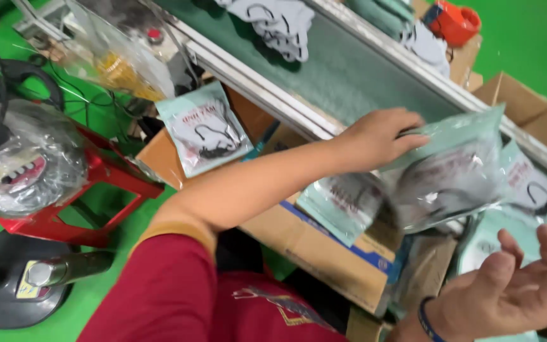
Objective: The recorder is packing individual face masks into plastic pouches and organizing them in a warehouse or factory setting.
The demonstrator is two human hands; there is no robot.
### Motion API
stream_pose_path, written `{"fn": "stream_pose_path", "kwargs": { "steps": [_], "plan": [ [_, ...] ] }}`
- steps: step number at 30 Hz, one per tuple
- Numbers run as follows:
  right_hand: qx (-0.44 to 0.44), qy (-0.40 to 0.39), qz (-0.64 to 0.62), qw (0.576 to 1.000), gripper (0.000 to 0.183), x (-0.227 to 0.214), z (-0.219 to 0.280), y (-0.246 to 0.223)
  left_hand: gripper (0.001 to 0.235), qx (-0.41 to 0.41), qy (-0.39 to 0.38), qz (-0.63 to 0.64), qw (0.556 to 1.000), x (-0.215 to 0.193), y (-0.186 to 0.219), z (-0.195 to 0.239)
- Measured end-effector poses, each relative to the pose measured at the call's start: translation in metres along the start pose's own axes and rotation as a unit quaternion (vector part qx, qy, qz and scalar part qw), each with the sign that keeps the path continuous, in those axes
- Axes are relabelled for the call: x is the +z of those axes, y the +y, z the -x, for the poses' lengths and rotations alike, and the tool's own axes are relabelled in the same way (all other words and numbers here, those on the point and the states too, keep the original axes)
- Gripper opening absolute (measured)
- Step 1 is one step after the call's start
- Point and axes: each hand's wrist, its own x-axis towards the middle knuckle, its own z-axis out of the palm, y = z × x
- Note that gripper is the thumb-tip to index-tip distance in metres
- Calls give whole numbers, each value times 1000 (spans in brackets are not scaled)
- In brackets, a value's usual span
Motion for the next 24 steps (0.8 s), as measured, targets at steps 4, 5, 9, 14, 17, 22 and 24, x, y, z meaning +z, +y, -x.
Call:
{"fn": "stream_pose_path", "kwargs": {
  "steps": [4, 5, 9, 14, 17, 22, 24],
  "plan": [
    [37, -64, -15, 997, 36, -8, 5, 35, 81, 82, 41, -157, 983, -72, -87, -44],
    [81, -87, 11, 993, 31, -14, 12, 59, 98, 71, 3, -268, 961, -103, -120, -47],
    [173, -150, 44, 972, 26, -4, 15, 118, 118, -17, -104, -500, 859, -213, -213, -44],
    [228, -310, 35, 922, 27, 82, 2, 156, 46, -14, -90, -483, 871, -199, -345, -66],
    [151, -386, 22, 910, 34, 154, 0, 169, 18, -35, 35, -430, 902, -164, -335, -93],
    [-106, -340, 51, 933, 87, 233, -19, 149, 28, -27, 253, -168, 952, -94, -184, -79],
    [-71, -295, -7, 953, 96, 237, -9, 174, 37, -167, 112, 2, 980, -89, -134, -60]
  ]
}}
